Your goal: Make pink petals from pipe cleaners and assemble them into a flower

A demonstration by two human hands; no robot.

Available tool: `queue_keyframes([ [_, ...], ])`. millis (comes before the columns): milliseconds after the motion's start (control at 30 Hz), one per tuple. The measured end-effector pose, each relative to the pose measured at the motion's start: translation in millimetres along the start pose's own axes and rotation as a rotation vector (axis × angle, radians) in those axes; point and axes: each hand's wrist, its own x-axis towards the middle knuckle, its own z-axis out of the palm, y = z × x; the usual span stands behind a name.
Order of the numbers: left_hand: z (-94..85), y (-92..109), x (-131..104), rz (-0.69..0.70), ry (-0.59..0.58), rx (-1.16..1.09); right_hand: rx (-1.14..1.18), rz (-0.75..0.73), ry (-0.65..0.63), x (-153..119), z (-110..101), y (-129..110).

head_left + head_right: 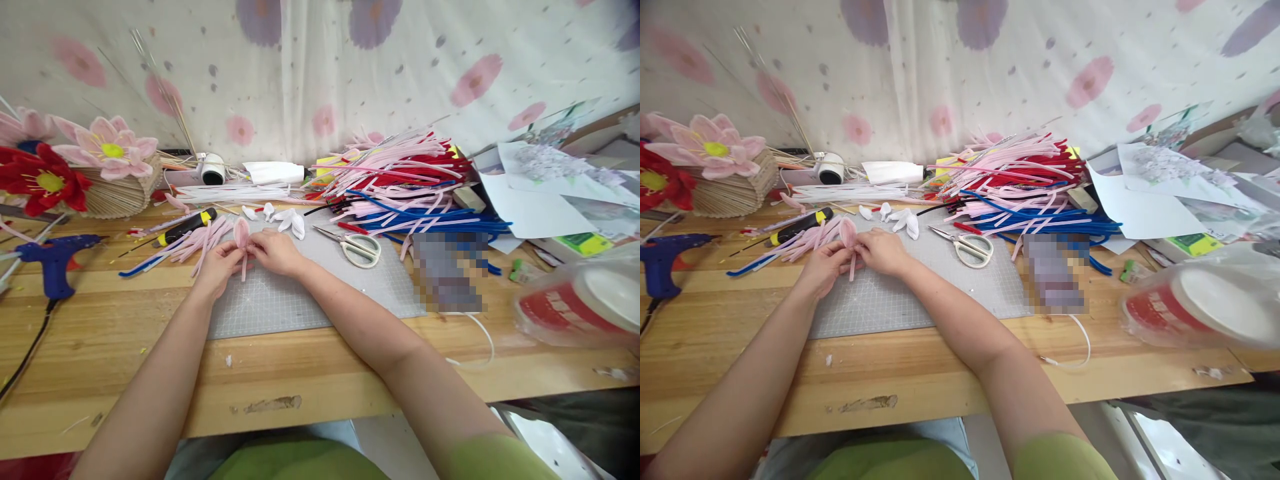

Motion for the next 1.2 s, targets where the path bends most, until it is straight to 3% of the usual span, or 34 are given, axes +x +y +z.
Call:
queue_keyframes([
  [200,-1.5,-3.0,-2.6,-0.001,0.11,0.057,-0.064,-0.054,-0.022,-5.6,2.1,-7.7],
  [300,-0.8,-1.8,-4.4,0.016,0.11,0.01,-0.06,-0.053,0.019,-6.0,4.4,-10.6],
  [700,-4.5,1.7,-8.0,0.072,0.165,-0.04,0.18,0.085,0.213,-7.1,21.5,-22.0],
  [900,-16.9,-3.4,-1.4,0.089,0.263,-0.049,0.261,0.205,0.191,-1.2,27.5,-10.0],
  [1000,-19.4,-3.1,-0.4,0.099,0.311,-0.069,0.424,0.371,0.151,4.9,25.9,1.2],
  [1200,-3.9,-8.7,-7.3,0.084,0.153,-0.009,0.987,0.416,-0.049,9.2,25.5,-12.4],
])
